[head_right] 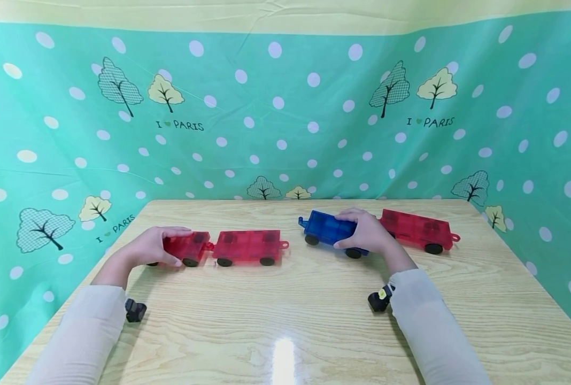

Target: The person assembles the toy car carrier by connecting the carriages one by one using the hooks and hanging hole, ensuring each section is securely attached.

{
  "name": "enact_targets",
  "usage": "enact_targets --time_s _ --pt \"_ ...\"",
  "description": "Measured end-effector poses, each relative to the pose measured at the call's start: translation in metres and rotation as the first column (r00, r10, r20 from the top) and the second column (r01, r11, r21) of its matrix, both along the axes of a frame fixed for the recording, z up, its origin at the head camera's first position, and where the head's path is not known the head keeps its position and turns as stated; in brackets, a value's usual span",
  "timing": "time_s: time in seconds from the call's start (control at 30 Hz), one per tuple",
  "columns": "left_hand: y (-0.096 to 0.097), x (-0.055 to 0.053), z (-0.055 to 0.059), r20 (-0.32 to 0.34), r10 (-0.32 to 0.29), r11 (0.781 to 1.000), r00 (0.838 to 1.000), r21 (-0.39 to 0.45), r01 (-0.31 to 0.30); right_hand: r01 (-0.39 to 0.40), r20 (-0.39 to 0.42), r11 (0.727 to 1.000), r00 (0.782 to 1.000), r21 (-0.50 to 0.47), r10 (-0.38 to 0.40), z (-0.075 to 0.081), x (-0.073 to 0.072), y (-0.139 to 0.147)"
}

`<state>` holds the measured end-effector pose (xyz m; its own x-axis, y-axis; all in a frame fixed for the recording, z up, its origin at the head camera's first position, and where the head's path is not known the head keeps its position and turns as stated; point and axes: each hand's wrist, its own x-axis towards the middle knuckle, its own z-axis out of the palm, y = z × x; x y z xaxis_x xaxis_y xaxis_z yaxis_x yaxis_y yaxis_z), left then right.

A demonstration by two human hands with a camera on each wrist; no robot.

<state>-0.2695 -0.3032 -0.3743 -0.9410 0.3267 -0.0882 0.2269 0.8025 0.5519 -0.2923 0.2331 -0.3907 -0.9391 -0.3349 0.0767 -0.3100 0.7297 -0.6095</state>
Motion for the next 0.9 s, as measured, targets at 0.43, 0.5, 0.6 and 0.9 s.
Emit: enact_targets --time_s 0.43,0.5,0.6,0.9 --pt "-0.001 -0.001 -0.001 0.017 0.021 0.999 1.000 0.024 -0.022 -0.037 -0.020 0.999 0.999 0.014 0.037 -0.004 0.008 -0.002" --pt "-0.001 -0.001 -0.001 0.022 0.025 0.999 0.999 0.030 -0.025 -0.044 -0.022 0.999 0.999 0.018 0.044 -0.005 0.009 -0.001" --pt "0.000 -0.001 -0.001 0.031 0.032 0.998 0.999 0.044 -0.033 -0.056 -0.026 0.998 0.998 0.022 0.057 -0.005 0.010 0.000" --pt "0.000 0.000 -0.001 0.013 0.022 1.000 1.000 0.023 -0.022 -0.109 -0.014 0.994 0.994 0.026 0.110 -0.004 0.017 0.001"
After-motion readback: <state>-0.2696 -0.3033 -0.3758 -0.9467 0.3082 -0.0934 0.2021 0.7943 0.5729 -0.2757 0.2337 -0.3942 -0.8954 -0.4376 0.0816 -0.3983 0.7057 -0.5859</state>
